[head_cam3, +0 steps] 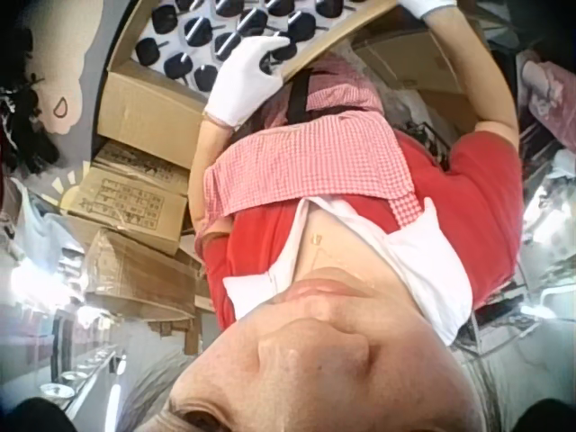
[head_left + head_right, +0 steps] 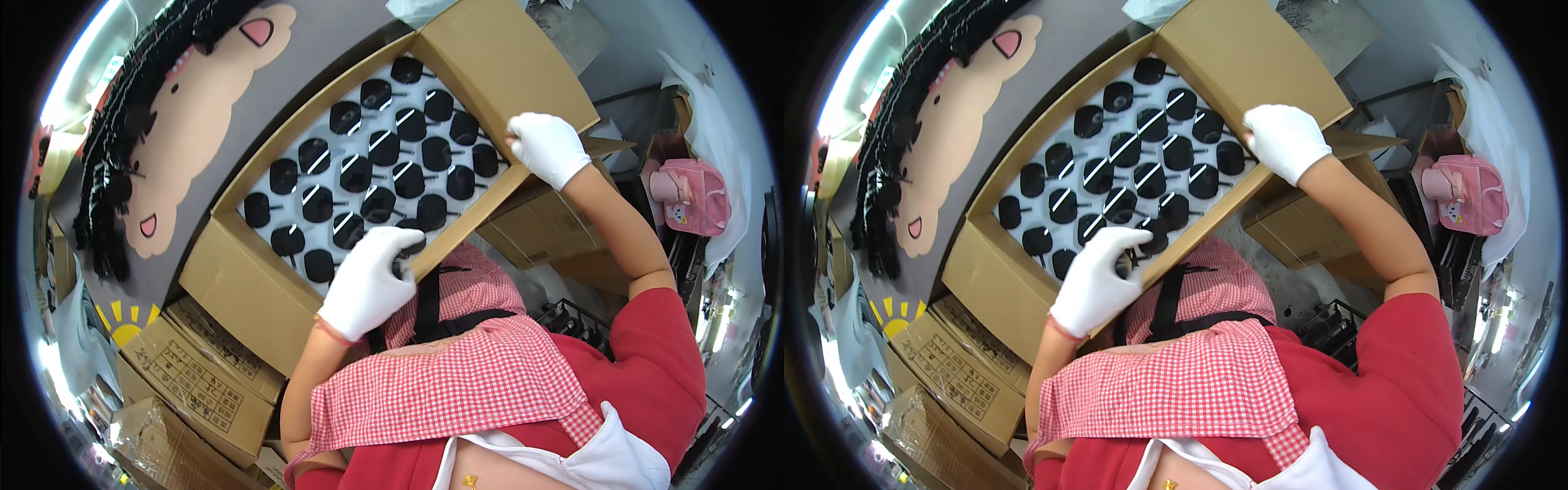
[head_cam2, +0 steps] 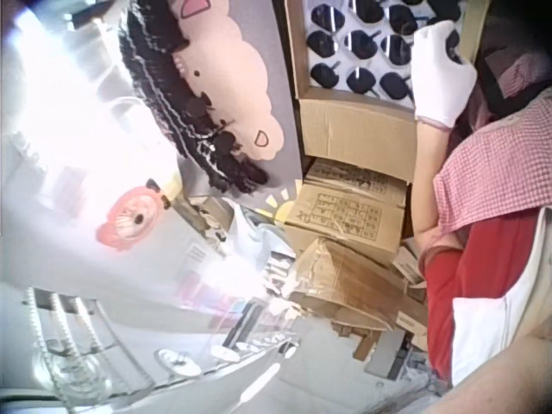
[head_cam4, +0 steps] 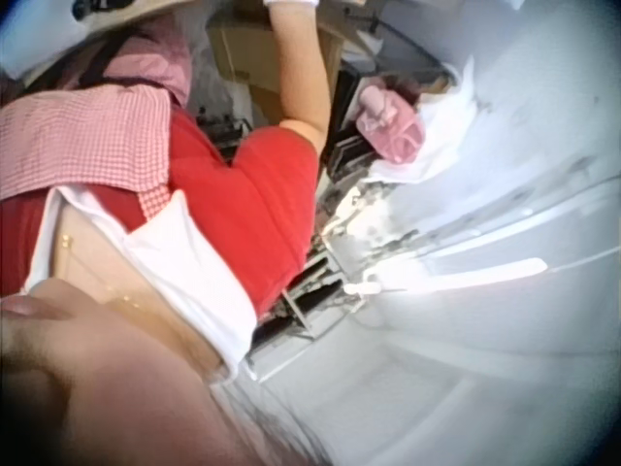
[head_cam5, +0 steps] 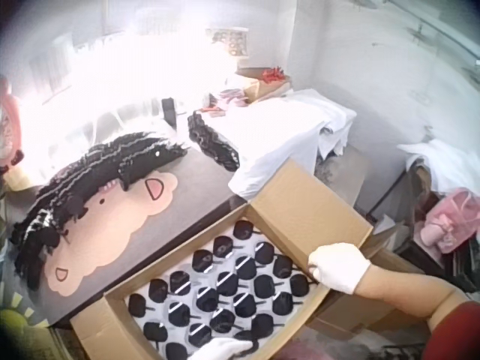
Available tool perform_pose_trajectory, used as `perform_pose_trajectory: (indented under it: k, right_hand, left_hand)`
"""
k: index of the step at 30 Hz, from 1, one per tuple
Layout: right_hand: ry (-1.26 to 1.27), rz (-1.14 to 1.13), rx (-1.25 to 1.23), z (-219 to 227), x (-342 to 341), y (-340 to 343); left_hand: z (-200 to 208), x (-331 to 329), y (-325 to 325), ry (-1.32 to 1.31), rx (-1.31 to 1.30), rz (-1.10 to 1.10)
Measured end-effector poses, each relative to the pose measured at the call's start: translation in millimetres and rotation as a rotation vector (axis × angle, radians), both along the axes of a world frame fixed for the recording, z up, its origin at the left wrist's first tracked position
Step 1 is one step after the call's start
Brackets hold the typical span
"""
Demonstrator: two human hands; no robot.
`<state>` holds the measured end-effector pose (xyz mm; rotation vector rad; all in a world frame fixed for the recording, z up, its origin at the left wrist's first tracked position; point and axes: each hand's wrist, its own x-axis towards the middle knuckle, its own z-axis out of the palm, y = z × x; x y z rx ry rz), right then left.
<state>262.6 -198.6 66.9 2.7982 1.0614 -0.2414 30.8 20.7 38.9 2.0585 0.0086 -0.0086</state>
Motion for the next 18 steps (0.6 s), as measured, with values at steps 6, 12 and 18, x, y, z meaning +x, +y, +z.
perform_pose_trajectory:
  k: [6,12,18]
  right_hand:
    - [-0.14,-0.061,0.838,-7.5,83.3,65.7]
    - [-0.087,-0.41,0.741,4.2,128.8,157.0]
    - [0.12,-0.444,0.572,-38.9,181.1,184.4]
  left_hand:
    - [-25.9,52.7,-17.1,0.562,0.208,-0.263]
    - [-34.3,78.6,-15.1,0.74,0.018,-0.305]
    - [-37.9,86.3,-18.8,0.742,0.003,-0.24]
